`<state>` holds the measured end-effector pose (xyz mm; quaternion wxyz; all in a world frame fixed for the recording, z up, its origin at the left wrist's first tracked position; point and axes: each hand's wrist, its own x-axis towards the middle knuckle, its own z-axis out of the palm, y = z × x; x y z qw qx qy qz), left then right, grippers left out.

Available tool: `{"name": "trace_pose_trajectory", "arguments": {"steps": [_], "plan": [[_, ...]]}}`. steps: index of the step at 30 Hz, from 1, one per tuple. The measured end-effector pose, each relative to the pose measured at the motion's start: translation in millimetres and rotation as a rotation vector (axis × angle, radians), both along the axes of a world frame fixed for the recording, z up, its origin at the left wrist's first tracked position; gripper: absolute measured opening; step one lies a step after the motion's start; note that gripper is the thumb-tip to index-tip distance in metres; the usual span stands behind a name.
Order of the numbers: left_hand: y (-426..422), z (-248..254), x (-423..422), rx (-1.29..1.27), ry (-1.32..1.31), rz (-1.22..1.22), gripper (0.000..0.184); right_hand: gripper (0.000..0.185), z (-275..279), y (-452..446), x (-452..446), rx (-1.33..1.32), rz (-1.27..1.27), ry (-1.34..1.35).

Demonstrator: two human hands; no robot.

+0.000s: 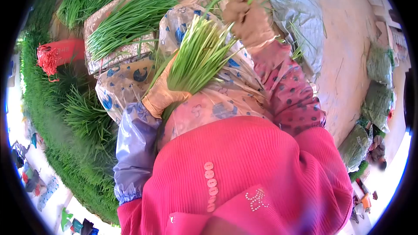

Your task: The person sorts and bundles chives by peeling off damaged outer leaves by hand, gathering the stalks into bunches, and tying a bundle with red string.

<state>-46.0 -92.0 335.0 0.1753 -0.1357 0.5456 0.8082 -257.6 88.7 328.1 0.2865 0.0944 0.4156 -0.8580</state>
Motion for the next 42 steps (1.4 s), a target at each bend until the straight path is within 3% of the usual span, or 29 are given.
{"name": "trace_pose_trajectory", "arguments": {"steps": [2, 4, 5, 7, 10, 11, 12, 13, 14, 16, 18, 20, 21, 26, 28, 30, 32, 34, 36, 37, 38, 42], "plan": [[0, -4, 5, 0.037, -0.049, 0.055, 0.114, 0.016, -30, 23, -36, 0.064, 0.016, 0.211], [0, -4, 6, 0.072, -0.07, 0.074, 0.115, 0.022, -27, 49, -59, -0.349, -0.115, 0.117], [0, -4, 7, 0.105, -0.089, 0.096, 0.116, 0.034, -48, 74, -90, -0.689, -0.197, 0.041], [1, -7, 12, 0.106, -0.067, 0.124, 0.115, 0.026, -53, 107, -132, -0.461, -0.348, 0.219], [0, -3, 15, 0.1, -0.053, 0.164, 0.114, 0.024, -57, 144, -167, -0.466, -0.343, 0.237], [0, -1, 16, 0.092, -0.061, 0.183, 0.114, 0.021, -41, 148, -169, -0.187, -0.151, 0.259], [0, 0, 17, 0.09, -0.063, 0.186, 0.114, 0.022, -24, 141, -158, 0.656, -0.09, 0.438], [0, 2, 17, 0.093, -0.053, 0.189, 0.112, 0.026, -7, 134, -148, 1.488, 0.1, 0.426], [0, 3, 17, 0.096, -0.042, 0.195, 0.111, 0.026, 2, 125, -127, 1.486, 0.102, 0.43], [-1, -3, 22, 0.161, -0.047, 0.226, 0.103, 0.03, 21, 107, -78, 1.967, 0.246, 1.133], [-1, -4, 25, 0.224, -0.057, 0.26, 0.096, 0.025, 58, 72, -25, 1.309, 0.423, 0.824], [-2, 6, 23, 0.138, -0.217, 0.312, 0.069, 0.02, 39, 39, 27, 0.8, 0.284, 1.395], [2, 10, 20, 0.096, -0.203, 0.336, 0.056, 0.023, 42, 28, 36, 0.753, 0.383, 1.478], [-5, 9, 26, 0.159, -0.19, 0.349, 0.053, 0.026, 8, 2, 50, 0.559, 0.586, 1.636], [-9, 2, 32, 0.216, -0.193, 0.379, 0.055, 0.023, 2, -2, 46, 0.311, 0.598, 1.383], [-13, -4, 36, 0.212, -0.165, 0.409, 0.048, 0.017, 2, 0, 50, 0.269, 0.589, 1.298], [-10, -3, 36, 0.226, -0.137, 0.435, 0.044, 0.017, 4, 8, 50, 0.09, 0.784, 0.687], [-10, -6, 38, 0.232, -0.154, 0.421, 0.044, 0.018, -1, 13, 47, -0.013, 0.751, 0.662], [-11, -8, 39, 0.197, -0.154, 0.403, 0.044, 0.016, 8, 18, 41, 0.072, 0.661, 0.411], [-11, -9, 40, 0.157, -0.155, 0.386, 0.045, 0.015, 21, 20, 39, 0.234, 0.591, 0.294], [-11, -9, 40, 0.16, -0.151, 0.384, 0.045, 0.015, 17, 23, 34, 0.238, 0.59, 0.298], [-10, -3, 40, 0.217, -0.165, 0.416, 0.047, 0.017, -3, 51, -21, -0.048, 0.144, 0.126]]}}
